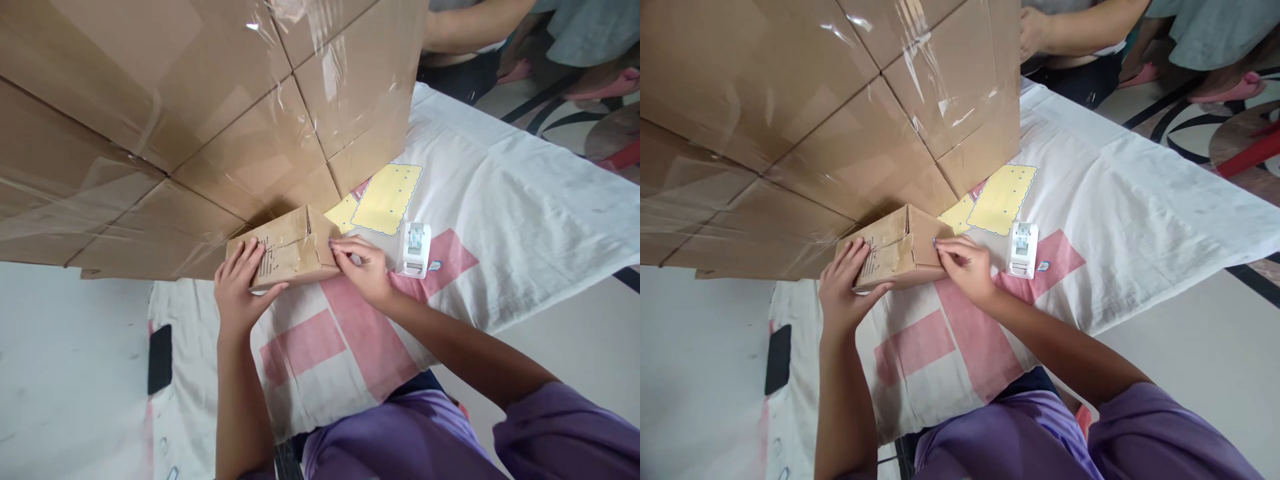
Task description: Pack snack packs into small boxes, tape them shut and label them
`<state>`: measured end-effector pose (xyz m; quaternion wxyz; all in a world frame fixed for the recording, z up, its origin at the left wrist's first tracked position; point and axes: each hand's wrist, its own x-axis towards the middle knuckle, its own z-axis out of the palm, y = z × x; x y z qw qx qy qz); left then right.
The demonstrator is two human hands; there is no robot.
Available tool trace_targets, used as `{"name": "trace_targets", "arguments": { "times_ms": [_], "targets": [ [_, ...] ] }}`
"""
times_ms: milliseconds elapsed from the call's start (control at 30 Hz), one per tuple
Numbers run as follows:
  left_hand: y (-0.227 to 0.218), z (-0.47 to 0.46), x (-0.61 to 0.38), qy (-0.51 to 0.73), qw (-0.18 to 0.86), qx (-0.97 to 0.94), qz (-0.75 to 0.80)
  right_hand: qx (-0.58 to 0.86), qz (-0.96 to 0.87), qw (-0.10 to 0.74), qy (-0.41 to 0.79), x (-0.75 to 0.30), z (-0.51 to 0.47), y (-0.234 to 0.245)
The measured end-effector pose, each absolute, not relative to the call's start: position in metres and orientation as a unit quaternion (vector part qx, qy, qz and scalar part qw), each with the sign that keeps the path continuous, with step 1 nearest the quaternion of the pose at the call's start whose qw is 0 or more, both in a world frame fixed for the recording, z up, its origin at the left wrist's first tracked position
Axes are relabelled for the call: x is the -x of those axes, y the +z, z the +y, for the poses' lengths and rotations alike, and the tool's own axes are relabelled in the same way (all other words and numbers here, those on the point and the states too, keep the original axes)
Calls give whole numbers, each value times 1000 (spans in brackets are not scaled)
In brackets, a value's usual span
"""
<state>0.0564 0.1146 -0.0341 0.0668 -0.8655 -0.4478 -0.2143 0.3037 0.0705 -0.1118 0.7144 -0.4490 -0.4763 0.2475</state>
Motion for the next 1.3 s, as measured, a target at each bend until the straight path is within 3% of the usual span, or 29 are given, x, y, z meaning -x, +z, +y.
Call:
{"name": "trace_targets", "arguments": {
  "times_ms": [133,500,733,1033,1300],
  "targets": [
    [-39,121,-51,-207,89,872,-435,452,-534,676,232,-293,60,-117],
    [-47,93,-3,-218,171,859,-431,448,-572,579,371,-268,27,-115],
    [-97,14,-65,-357,144,788,-480,394,-611,579,369,-255,22,-124],
    [-123,13,-104,-458,190,676,-545,412,-618,585,326,-261,39,-120],
    [-125,10,-105,-477,159,669,-547,428,-669,471,382,-255,56,-119]
  ]
}}
